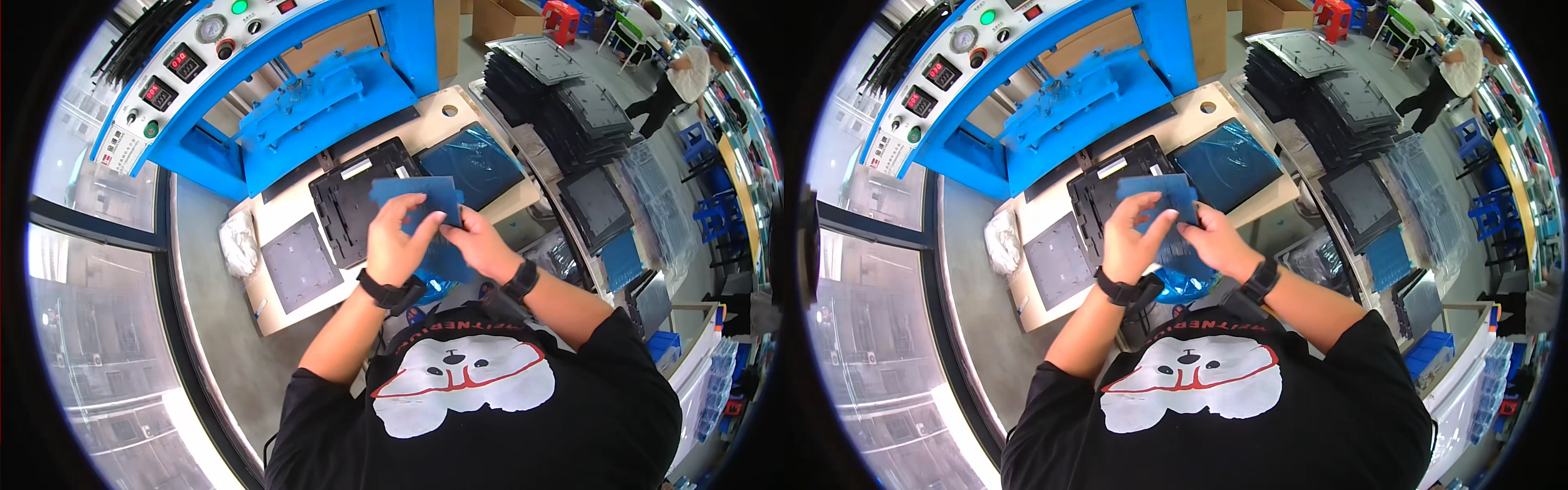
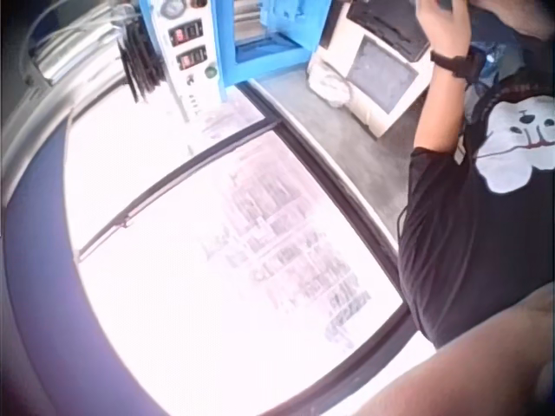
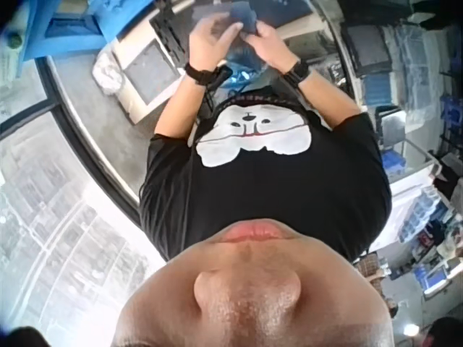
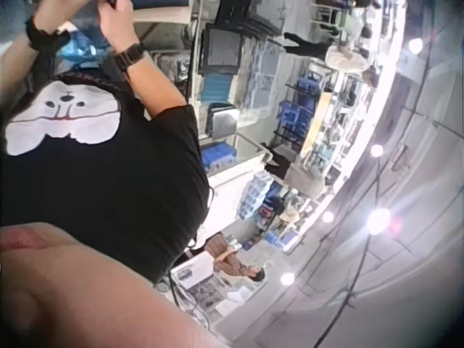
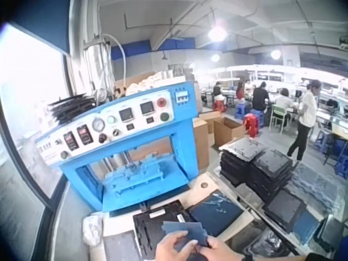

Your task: Applying protective film to plastic panels using a press machine at multiple workstations.

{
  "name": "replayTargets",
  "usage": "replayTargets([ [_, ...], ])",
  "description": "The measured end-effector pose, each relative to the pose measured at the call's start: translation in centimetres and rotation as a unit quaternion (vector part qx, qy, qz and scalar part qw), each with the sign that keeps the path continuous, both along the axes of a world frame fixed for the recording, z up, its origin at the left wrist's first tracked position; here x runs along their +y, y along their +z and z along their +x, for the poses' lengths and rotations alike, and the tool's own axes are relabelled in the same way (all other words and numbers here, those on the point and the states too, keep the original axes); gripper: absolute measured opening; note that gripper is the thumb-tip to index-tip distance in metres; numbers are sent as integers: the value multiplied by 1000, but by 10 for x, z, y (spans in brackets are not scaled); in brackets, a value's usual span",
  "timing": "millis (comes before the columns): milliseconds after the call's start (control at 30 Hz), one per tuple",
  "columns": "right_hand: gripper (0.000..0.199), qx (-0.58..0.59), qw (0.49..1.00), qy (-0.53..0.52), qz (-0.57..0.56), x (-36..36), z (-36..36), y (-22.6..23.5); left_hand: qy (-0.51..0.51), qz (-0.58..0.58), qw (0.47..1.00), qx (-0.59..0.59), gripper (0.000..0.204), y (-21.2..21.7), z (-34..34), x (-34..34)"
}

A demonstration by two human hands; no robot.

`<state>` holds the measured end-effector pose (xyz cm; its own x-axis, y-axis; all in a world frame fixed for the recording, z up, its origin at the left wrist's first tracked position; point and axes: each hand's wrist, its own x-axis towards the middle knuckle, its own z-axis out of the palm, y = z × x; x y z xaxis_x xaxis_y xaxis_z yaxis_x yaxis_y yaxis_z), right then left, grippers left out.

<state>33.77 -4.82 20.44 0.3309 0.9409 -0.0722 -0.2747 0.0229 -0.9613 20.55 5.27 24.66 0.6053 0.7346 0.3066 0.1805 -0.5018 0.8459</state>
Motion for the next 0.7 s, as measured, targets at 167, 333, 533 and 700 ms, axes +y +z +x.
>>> replayTargets([
  [167,36,-104,992,-29,66,3,-18,-31,36,-69,997,-5,43,-15,29,-26],
  [333,44,-45,998,-28,25,-8,-14,-56,34,-112,993,-27,25,-32,42,-31],
  [533,38,343,937,70,-25,-31,34,-55,-22,-154,988,20,17,-56,41,-35],
  [700,40,319,943,61,-73,-58,49,-65,-89,-45,992,82,15,-66,40,-59],
])
